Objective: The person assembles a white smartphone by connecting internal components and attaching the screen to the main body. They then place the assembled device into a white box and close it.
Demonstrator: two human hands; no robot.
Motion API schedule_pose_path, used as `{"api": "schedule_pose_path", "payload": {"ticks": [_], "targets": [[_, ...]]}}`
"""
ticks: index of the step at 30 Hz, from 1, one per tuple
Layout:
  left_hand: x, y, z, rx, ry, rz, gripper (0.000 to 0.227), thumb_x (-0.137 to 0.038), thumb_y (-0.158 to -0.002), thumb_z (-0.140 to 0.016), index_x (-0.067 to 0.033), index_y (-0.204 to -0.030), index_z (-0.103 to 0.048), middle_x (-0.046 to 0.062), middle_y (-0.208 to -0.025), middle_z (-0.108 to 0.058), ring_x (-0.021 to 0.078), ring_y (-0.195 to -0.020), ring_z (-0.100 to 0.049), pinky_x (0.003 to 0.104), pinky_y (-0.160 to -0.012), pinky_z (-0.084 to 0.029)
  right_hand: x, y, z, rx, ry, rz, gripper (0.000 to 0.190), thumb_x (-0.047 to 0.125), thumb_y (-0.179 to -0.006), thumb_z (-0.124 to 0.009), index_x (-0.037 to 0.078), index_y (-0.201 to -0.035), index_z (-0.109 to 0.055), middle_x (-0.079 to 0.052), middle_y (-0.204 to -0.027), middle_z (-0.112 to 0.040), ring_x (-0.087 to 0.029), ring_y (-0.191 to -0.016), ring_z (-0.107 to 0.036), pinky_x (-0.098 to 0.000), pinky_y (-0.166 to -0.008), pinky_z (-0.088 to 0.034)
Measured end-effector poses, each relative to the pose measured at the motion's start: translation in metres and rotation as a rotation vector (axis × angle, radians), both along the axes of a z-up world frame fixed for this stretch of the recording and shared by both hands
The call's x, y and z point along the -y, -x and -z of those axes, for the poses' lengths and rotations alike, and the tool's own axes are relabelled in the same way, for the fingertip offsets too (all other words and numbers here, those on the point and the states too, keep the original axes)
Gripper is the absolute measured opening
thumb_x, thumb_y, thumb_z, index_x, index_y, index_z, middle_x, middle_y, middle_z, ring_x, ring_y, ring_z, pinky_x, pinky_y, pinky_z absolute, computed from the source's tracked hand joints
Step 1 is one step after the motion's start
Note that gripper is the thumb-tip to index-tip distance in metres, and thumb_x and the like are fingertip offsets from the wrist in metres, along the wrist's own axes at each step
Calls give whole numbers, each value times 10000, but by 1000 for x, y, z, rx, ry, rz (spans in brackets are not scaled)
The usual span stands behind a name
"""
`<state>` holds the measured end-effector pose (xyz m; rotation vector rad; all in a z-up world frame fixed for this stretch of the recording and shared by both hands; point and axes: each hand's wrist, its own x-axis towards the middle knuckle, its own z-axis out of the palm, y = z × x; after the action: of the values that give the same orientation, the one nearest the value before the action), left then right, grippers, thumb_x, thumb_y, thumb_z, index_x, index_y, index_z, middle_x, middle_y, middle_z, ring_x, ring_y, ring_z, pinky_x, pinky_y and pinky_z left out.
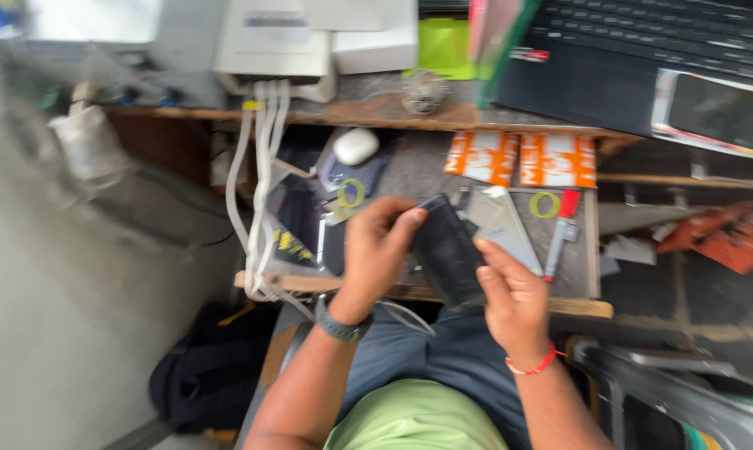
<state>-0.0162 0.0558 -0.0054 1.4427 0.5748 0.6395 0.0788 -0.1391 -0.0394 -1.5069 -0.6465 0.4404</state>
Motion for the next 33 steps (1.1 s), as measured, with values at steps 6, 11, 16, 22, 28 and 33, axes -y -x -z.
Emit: {"api": "schedule_pose_path", "payload": {"ticks": [6,11,16,22,28,33], "targets": [[-25,41,-31,27,-77,-35,358,-51,-1006,-566,-16,-1359,-619,37,-1055,-735,70,-883,-697,241,-746,-587,-10,3,-14,-395,-396,-12,448,-19,-1053,-519,-48,-1498,-474,-187,-1371,-641,-217,-1233,-643,-378,-1102,-512],[-36,73,-47,-15,-268,-211,262,-45,-995,-656,-12,-1254,-679,91,-1046,-759,119,-912,-717,263,-803,-584,-8,-15,-25,-620,-598,-83,658,-114,-980,-520,56,-1599,-375,-175,-1541,-524,-265,-1399,-541,-419,-1169,-474],[-23,71,-49,-339,-784,-126,201,-130,-855,-780,-35,-1032,-761,110,-907,-737,293,-844,-697,377,-751,-539,-5,-27,-23,-749,-654,-243,764,-48,-927,-593,160,-1637,-401,-111,-1320,-580,-241,-1153,-595,-408,-957,-530],[-21,46,-39,-486,-1015,-68,96,-168,-836,-774,-98,-901,-769,64,-834,-683,294,-866,-601,433,-774,-449,-3,-33,-20,-851,-797,-411,757,459,-1026,-673,105,-1638,-405,-133,-1195,-586,-209,-906,-548,-337,-783,-464],[-24,37,-31,-579,-1127,84,147,-171,-742,-788,-134,-885,-791,56,-856,-664,293,-907,-578,434,-767,-430,-6,-32,-27,-829,-676,-353,885,595,-951,-721,69,-1598,-425,-144,-1203,-584,-231,-929,-547,-380,-787,-467],[-26,31,-30,-589,-1094,95,121,-162,-748,-789,-126,-863,-778,58,-872,-661,294,-908,-572,430,-780,-431,-5,-30,-31,-860,-628,-246,803,554,-972,-682,43,-1552,-461,-204,-1308,-615,-323,-1070,-630,-508,-911,-534]]}}
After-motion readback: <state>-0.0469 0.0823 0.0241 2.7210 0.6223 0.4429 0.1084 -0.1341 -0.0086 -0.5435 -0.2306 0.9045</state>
